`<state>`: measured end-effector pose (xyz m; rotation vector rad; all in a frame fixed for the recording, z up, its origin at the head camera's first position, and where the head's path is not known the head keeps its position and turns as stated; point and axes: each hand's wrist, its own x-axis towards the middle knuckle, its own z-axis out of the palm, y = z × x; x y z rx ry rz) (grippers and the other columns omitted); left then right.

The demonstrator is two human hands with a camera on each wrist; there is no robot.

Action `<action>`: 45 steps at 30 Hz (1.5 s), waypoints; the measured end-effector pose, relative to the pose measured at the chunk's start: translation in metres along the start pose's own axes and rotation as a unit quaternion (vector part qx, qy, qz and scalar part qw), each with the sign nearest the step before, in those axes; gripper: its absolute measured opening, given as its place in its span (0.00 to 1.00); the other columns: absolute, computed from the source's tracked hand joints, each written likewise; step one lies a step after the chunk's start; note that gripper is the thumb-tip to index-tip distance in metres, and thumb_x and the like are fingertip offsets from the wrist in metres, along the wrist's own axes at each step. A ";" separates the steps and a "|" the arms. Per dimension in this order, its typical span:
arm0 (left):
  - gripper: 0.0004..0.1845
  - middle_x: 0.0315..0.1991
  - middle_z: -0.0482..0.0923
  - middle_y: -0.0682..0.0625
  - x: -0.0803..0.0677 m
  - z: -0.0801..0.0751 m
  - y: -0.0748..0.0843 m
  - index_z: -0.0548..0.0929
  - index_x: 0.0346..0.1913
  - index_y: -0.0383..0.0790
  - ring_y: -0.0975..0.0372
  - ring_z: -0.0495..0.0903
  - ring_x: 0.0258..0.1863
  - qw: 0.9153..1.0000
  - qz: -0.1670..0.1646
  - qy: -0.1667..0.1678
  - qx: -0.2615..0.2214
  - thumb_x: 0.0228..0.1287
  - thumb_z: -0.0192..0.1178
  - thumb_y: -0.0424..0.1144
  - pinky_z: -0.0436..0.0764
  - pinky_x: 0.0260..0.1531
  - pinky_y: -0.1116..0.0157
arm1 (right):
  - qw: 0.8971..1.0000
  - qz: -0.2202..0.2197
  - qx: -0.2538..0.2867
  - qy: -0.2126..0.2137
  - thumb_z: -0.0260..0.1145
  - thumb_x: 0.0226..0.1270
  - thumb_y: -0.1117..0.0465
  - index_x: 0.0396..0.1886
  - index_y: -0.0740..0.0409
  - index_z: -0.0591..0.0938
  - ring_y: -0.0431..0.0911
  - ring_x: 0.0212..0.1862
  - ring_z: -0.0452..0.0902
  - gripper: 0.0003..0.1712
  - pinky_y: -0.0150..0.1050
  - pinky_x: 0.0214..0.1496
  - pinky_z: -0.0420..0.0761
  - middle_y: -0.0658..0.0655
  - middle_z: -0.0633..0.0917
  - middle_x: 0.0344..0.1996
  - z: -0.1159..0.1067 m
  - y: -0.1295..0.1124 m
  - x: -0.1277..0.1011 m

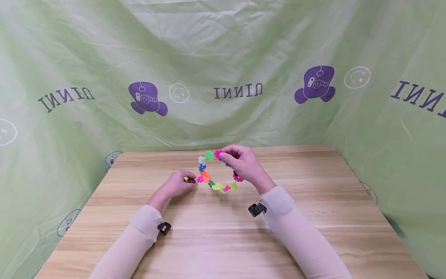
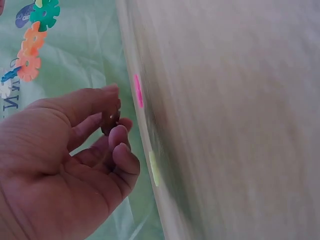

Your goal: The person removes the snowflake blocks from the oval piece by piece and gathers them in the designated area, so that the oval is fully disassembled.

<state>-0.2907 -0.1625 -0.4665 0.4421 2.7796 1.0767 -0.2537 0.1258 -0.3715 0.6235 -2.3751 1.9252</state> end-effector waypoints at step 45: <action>0.09 0.32 0.80 0.52 -0.023 -0.034 0.125 0.86 0.47 0.43 0.60 0.76 0.25 0.959 0.226 0.100 -0.135 0.64 0.67 0.36 0.78 0.23 0.66 | 0.999 -0.030 0.004 -0.030 0.70 0.65 0.47 0.43 0.49 0.86 0.49 0.22 0.69 0.14 0.39 0.11 0.69 0.62 0.82 0.31 0.002 -0.003 -0.004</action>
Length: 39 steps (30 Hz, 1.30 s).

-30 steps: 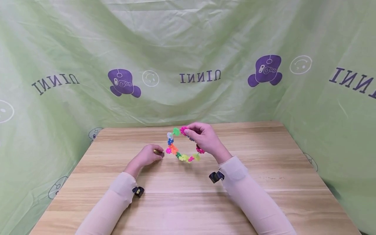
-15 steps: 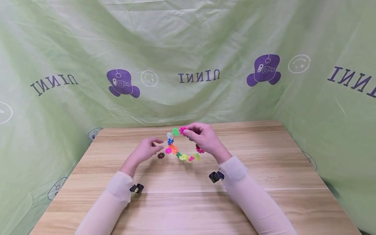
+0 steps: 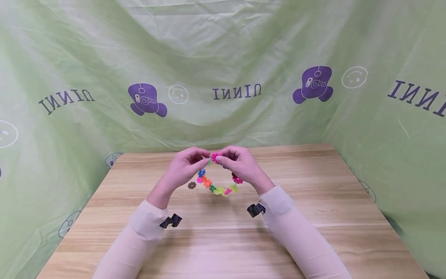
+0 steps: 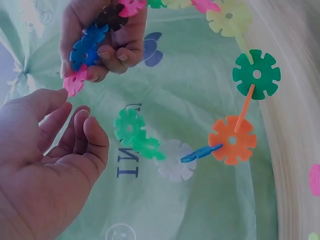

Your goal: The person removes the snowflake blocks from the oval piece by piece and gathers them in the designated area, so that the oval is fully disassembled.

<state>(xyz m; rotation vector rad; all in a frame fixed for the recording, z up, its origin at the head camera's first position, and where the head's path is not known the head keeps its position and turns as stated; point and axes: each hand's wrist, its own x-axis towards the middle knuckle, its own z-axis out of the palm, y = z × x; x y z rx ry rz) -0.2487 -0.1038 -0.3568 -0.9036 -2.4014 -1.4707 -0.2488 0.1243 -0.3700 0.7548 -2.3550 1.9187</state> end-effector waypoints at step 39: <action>0.05 0.36 0.84 0.42 0.005 -0.001 0.009 0.76 0.45 0.33 0.53 0.85 0.36 0.989 -0.035 -0.031 -0.138 0.70 0.58 0.30 0.84 0.39 0.59 | 0.999 0.009 0.028 -0.014 0.73 0.63 0.56 0.52 0.57 0.85 0.54 0.35 0.76 0.19 0.35 0.30 0.78 0.63 0.86 0.41 -0.005 -0.004 -0.002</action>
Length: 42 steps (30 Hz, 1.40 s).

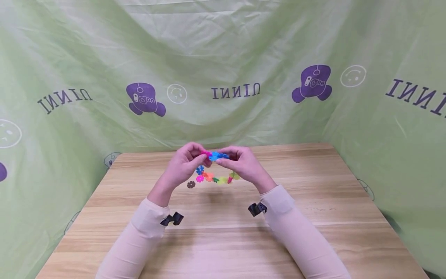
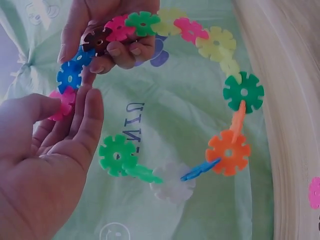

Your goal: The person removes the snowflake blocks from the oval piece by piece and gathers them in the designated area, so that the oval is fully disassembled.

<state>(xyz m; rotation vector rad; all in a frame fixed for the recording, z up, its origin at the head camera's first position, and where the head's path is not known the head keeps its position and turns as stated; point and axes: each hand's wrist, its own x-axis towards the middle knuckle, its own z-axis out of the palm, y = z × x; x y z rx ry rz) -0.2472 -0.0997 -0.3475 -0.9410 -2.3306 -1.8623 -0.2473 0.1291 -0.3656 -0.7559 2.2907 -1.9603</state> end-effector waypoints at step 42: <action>0.11 0.37 0.85 0.40 -0.012 -0.016 -0.010 0.80 0.52 0.31 0.54 0.85 0.31 1.000 -0.020 -0.004 0.020 0.69 0.60 0.31 0.84 0.34 0.65 | 1.000 -0.016 -0.012 -0.017 0.73 0.62 0.58 0.46 0.56 0.87 0.45 0.25 0.66 0.13 0.31 0.22 0.65 0.59 0.80 0.27 -0.004 0.008 -0.002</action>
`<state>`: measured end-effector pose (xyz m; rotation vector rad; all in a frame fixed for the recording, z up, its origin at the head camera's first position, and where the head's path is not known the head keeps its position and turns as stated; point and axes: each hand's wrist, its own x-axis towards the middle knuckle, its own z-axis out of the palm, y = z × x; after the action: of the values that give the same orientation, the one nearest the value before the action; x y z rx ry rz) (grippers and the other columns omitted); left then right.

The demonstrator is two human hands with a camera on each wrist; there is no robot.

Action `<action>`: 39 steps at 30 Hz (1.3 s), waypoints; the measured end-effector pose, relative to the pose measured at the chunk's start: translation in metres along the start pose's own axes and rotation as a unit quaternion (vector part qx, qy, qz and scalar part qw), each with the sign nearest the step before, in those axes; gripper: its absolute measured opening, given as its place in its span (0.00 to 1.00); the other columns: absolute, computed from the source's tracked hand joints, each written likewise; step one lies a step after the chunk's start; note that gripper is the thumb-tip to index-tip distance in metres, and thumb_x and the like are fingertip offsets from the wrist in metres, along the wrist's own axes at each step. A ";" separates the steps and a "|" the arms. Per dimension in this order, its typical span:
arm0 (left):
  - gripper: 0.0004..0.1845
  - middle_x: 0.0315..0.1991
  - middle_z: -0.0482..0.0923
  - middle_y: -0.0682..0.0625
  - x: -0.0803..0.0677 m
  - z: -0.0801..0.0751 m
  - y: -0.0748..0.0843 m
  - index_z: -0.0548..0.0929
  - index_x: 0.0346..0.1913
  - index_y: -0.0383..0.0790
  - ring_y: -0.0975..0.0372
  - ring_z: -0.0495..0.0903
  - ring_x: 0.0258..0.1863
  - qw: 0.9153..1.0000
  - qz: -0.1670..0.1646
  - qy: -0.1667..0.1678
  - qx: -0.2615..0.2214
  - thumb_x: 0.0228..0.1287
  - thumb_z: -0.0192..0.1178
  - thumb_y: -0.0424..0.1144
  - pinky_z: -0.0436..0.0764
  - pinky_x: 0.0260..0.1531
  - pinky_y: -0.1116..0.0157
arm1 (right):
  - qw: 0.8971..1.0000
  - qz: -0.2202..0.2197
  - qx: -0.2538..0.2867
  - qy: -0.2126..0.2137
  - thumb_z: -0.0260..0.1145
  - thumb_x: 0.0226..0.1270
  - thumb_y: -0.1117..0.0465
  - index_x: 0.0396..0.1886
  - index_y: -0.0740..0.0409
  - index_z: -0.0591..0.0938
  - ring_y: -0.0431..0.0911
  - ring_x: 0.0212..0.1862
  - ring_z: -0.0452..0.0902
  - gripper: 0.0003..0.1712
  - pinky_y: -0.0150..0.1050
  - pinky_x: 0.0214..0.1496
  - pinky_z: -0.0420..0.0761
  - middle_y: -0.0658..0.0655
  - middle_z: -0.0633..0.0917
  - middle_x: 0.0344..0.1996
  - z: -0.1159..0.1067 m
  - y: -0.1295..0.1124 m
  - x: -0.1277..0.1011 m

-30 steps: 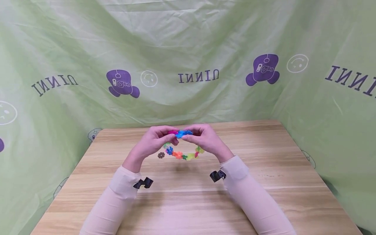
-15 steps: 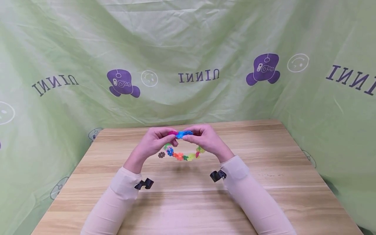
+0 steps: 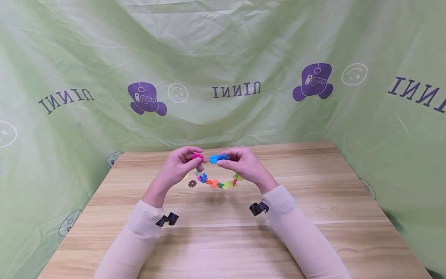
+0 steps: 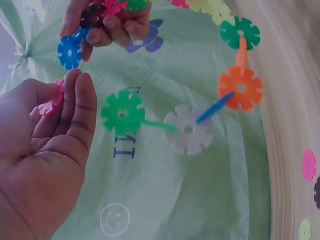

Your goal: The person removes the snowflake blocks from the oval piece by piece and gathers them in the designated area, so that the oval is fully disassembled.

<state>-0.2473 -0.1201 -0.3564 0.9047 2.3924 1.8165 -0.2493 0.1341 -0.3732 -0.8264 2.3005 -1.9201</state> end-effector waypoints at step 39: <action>0.20 0.45 0.80 0.45 -0.034 -0.058 -0.094 0.78 0.60 0.36 0.58 0.80 0.39 0.927 -0.222 -0.090 0.290 0.71 0.57 0.43 0.80 0.45 0.54 | 0.999 0.019 -0.028 0.006 0.74 0.61 0.54 0.47 0.56 0.87 0.45 0.30 0.74 0.17 0.34 0.29 0.75 0.58 0.85 0.33 -0.002 0.000 -0.003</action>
<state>-0.2797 -0.2018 -0.4312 0.4418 2.7480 0.8471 -0.2470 0.1370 -0.3736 -0.7712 2.3706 -1.8582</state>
